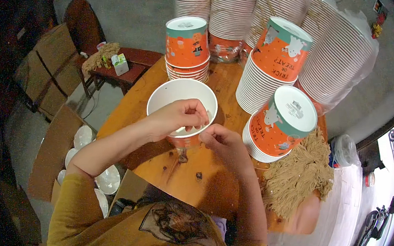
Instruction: Attaching string handles to decorative paper buckets in a workshop environment.
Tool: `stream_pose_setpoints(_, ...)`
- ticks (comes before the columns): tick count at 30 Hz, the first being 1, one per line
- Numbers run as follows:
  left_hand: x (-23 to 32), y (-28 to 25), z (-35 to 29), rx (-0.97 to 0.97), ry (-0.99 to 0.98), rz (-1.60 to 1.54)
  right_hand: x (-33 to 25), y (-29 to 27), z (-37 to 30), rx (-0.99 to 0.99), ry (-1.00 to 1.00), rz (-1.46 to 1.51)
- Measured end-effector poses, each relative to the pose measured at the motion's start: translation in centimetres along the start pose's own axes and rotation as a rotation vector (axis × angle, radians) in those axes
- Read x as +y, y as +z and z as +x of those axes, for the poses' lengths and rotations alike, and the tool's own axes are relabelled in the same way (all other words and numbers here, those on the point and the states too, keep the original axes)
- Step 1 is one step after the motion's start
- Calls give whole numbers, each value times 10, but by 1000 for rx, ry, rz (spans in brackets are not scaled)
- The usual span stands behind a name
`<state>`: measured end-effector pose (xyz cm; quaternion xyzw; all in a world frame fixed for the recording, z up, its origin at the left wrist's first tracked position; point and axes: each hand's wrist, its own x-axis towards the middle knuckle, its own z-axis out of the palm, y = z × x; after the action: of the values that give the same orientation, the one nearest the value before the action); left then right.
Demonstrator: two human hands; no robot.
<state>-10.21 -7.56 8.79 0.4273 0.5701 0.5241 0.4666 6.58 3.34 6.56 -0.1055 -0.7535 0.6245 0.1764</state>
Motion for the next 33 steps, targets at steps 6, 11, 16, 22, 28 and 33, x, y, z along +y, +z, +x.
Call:
stream_pose_setpoints(6,0,-2,6,-40,-18,-38,-47,-10,1,-69,272,-36)
stream_pose_setpoints(11,1,-2,7,-129,-7,71,-33,-8,21,14,104,86)
stream_pose_setpoints(16,3,-3,3,-176,5,141,-20,-9,29,205,-1,-16)
stream_pose_setpoints(22,4,1,2,-137,-66,92,-3,-10,16,246,70,9)
stream_pose_setpoints(28,0,3,5,-84,-30,76,-3,1,5,271,12,-58)
stream_pose_setpoints(33,3,4,3,-80,-53,52,-1,4,4,330,34,-87)
